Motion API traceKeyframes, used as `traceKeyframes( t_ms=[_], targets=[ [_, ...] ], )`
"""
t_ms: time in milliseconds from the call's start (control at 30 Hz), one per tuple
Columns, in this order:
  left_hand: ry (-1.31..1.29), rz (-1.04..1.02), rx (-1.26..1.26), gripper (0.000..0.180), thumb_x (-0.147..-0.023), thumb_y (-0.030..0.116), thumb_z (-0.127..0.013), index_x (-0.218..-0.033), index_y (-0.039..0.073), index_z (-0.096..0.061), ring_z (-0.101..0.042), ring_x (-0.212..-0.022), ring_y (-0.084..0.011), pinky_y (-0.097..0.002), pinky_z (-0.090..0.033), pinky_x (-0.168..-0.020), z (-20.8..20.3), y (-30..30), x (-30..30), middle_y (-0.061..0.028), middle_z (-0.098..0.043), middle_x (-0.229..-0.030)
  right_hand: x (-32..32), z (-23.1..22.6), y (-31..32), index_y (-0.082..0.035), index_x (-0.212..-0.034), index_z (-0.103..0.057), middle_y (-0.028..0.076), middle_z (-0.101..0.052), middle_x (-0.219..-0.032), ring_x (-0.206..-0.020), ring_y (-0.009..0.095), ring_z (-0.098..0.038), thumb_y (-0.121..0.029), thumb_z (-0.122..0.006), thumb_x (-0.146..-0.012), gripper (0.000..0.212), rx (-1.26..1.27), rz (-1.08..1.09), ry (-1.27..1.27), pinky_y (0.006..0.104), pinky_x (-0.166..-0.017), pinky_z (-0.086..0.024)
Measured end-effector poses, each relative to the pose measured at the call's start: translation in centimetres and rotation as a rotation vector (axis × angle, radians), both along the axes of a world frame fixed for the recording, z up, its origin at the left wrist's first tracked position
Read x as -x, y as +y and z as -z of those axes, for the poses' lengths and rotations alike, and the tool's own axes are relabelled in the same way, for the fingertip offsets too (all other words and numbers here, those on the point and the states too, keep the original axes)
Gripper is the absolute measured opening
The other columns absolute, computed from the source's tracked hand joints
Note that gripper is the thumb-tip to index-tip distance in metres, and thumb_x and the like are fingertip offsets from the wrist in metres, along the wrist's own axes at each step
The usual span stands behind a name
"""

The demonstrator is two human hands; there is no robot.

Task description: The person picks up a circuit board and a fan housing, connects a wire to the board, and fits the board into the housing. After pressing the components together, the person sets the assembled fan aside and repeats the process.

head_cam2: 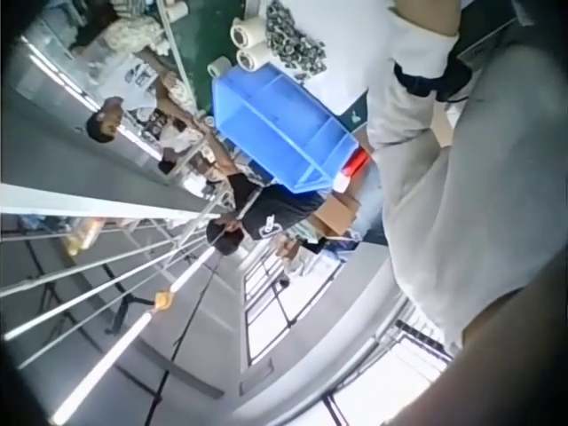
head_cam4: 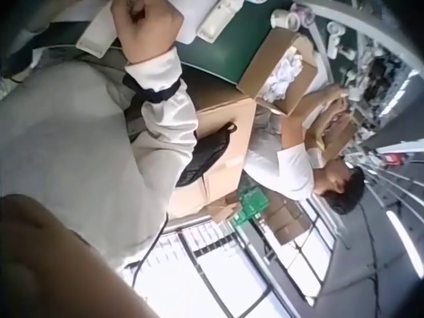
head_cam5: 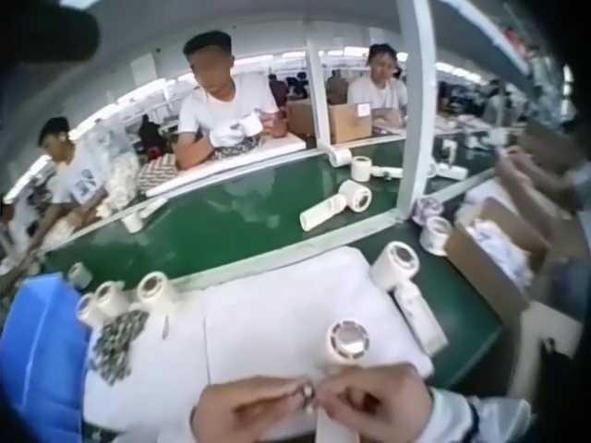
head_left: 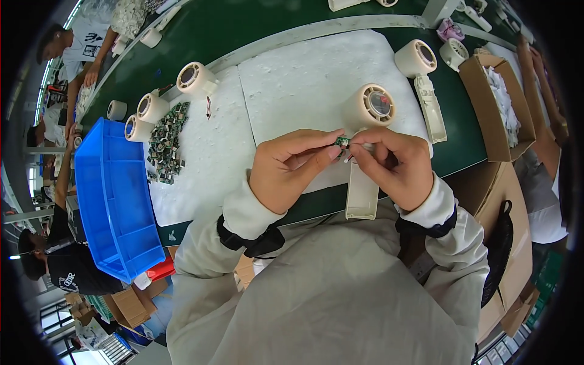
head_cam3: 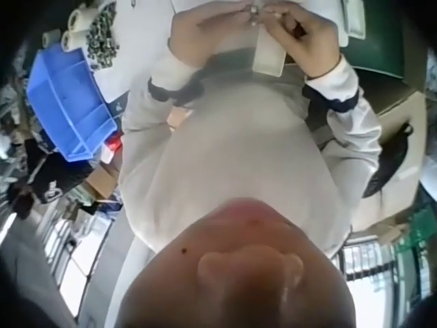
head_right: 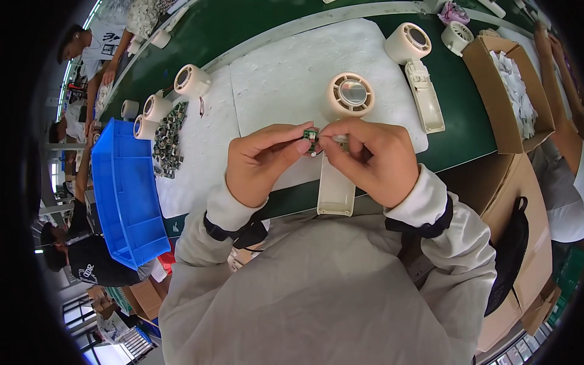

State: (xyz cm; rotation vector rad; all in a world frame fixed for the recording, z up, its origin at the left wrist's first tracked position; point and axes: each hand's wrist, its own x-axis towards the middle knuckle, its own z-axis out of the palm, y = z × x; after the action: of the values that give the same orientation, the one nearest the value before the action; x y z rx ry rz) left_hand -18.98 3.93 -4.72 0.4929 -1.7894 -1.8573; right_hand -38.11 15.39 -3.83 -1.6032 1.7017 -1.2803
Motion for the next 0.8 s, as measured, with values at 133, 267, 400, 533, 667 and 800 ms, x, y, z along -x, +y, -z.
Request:
traceKeyframes(
  t_ms=[133,267,400,533,667,800],
  targets=[
    [-0.004,0.033,-0.076,0.029,-0.1,-0.002,-0.062,-0.128,-0.003,-0.066,-0.07,-0.104,-0.0206,-0.0315,-0.059,-0.094,0.4,-0.5,-0.3,-0.0148,-0.071,-0.118,0.0,-0.3,0.1,0.0,-0.106,-0.072,-0.004,-0.043,-0.054,-0.052,0.002,-0.037,-0.002,-0.074,-0.09,0.017,-0.021,0.004,-0.01,0.0222,-0.05,-0.03],
    [-0.007,0.124,-0.279,0.028,-0.099,-0.002,-0.063,-0.127,-0.003,-0.067,-0.071,-0.103,-0.0228,-0.0343,-0.061,-0.092,0.4,-1.2,-0.3,-0.0154,-0.071,-0.118,0.7,-0.3,0.1,-0.001,-0.105,-0.072,-0.005,-0.039,-0.055,-0.054,0.001,-0.036,-0.002,-0.076,-0.09,0.016,-0.103,-0.027,-0.177,0.021,-0.054,-0.032],
    [-0.004,0.188,-0.396,0.027,-0.099,-0.001,-0.064,-0.126,-0.003,-0.068,-0.072,-0.102,-0.0238,-0.0358,-0.062,-0.09,0.6,-1.3,-0.3,-0.0152,-0.071,-0.118,1.0,0.1,0.2,-0.001,-0.106,-0.071,-0.007,-0.036,-0.056,-0.056,0.001,-0.034,-0.003,-0.077,-0.09,0.016,-0.102,-0.08,-0.219,0.02,-0.057,-0.032],
    [0.003,0.189,-0.348,0.027,-0.099,0.0,-0.064,-0.126,-0.003,-0.068,-0.072,-0.101,-0.0235,-0.0355,-0.062,-0.089,0.9,-1.1,-0.5,-0.0146,-0.072,-0.117,0.8,0.4,0.3,0.0,-0.106,-0.071,-0.007,-0.037,-0.056,-0.056,0.002,-0.034,-0.003,-0.076,-0.091,0.016,-0.089,-0.087,-0.187,0.021,-0.057,-0.033],
    [-0.006,0.167,-0.228,0.026,-0.099,0.0,-0.064,-0.125,-0.003,-0.069,-0.072,-0.1,-0.0228,-0.0344,-0.062,-0.089,1.1,-1.4,-0.4,-0.0137,-0.071,-0.117,0.7,0.8,0.1,-0.001,-0.105,-0.071,-0.007,-0.036,-0.056,-0.056,0.002,-0.033,-0.002,-0.075,-0.092,0.014,-0.128,-0.047,-0.19,0.0225,-0.058,-0.034],
    [-0.004,0.094,-0.2,0.026,-0.099,0.0,-0.064,-0.125,-0.005,-0.067,-0.071,-0.1,-0.0217,-0.0337,-0.061,-0.09,0.8,-1.2,-0.1,-0.014,-0.071,-0.116,0.3,0.0,-0.3,-0.004,-0.103,-0.073,-0.004,-0.043,-0.06,-0.056,0.006,-0.039,0.0,-0.077,-0.087,0.017,-0.148,0.043,-0.067,0.025,-0.058,-0.037]
  ],
)
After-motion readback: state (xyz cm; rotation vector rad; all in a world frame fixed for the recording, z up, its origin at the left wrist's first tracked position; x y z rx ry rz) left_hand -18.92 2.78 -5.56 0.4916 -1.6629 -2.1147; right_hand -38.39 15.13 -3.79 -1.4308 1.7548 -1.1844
